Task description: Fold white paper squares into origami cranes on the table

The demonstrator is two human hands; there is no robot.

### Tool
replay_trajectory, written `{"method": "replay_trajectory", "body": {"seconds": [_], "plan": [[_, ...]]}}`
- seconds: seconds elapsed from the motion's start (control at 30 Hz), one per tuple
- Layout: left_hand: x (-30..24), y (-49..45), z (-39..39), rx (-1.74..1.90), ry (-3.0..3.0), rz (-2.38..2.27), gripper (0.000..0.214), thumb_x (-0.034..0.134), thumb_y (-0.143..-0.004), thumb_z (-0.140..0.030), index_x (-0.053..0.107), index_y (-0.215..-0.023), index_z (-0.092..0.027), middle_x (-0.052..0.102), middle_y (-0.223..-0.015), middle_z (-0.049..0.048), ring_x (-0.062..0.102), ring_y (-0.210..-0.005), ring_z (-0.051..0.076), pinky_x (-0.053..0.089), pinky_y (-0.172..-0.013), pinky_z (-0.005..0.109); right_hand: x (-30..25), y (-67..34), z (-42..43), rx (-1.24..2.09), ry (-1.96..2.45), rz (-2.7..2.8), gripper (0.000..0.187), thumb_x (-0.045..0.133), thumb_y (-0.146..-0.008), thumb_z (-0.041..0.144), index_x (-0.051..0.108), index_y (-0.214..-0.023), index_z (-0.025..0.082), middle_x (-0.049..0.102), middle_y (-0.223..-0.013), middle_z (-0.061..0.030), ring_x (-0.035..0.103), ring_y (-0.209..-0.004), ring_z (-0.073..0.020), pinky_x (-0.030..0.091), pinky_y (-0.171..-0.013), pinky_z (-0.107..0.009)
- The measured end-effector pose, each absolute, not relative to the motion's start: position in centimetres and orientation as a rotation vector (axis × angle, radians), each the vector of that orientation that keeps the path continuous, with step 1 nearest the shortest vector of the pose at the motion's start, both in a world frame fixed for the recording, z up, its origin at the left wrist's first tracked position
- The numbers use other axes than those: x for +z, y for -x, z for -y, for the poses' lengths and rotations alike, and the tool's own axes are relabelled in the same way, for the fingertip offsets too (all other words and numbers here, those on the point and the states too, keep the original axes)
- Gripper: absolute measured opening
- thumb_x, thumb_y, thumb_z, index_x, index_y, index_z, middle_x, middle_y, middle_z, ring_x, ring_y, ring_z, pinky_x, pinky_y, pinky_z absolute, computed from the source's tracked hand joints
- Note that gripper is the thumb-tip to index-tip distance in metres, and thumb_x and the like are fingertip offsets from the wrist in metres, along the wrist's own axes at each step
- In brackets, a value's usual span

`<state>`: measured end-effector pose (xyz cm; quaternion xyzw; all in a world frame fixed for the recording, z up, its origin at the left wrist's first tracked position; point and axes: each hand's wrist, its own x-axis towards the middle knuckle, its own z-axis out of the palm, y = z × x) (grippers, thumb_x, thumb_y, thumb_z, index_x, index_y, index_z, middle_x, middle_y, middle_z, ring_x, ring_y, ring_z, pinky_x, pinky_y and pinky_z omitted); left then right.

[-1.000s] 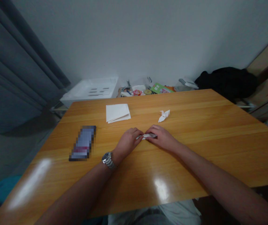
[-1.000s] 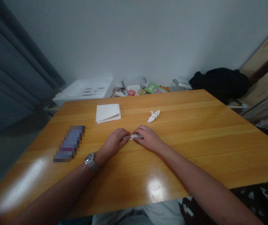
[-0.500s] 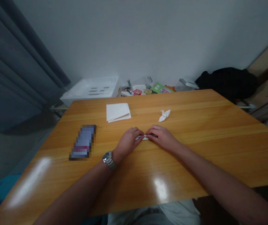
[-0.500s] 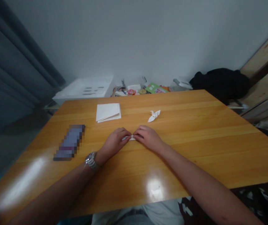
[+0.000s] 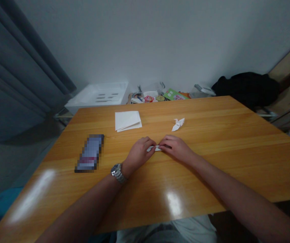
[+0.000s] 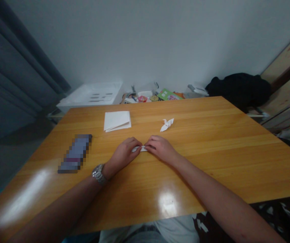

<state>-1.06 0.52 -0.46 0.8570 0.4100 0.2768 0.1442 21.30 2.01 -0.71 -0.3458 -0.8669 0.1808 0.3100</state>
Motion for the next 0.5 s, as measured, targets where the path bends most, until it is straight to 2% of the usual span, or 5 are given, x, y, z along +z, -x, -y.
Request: {"method": "replay_trajectory", "body": {"seconds": [0.13,0.5], "plan": [[-0.37,1.07,-0.53,0.778,-2.464,-1.155,0.019,0.054,-0.100,-0.032,0.069,-0.099,-0.020,0.065,-0.095,0.0059,0.061,-0.091,0.019,0.048,-0.083,0.032,-0.55,-21.28,-1.89,0.471,0.898,2.300,0.019,0.059,-0.098,0.030,0.073,-0.089,0.020,0.067,-0.088,-0.0064,0.062,-0.083,-0.0196,0.048,-0.075,-0.032],[0.13,1.20,-0.38,0.725,-2.562,-1.253,0.018,0.053,-0.100,-0.029,0.068,-0.096,-0.019,0.064,-0.092,0.0058,0.059,-0.087,0.020,0.046,-0.078,0.032,-0.24,-21.86,-2.18,0.411,0.935,2.345,0.018,0.060,-0.098,0.026,0.073,-0.088,0.019,0.066,-0.085,-0.0068,0.061,-0.081,-0.0198,0.047,-0.072,-0.032]]}}
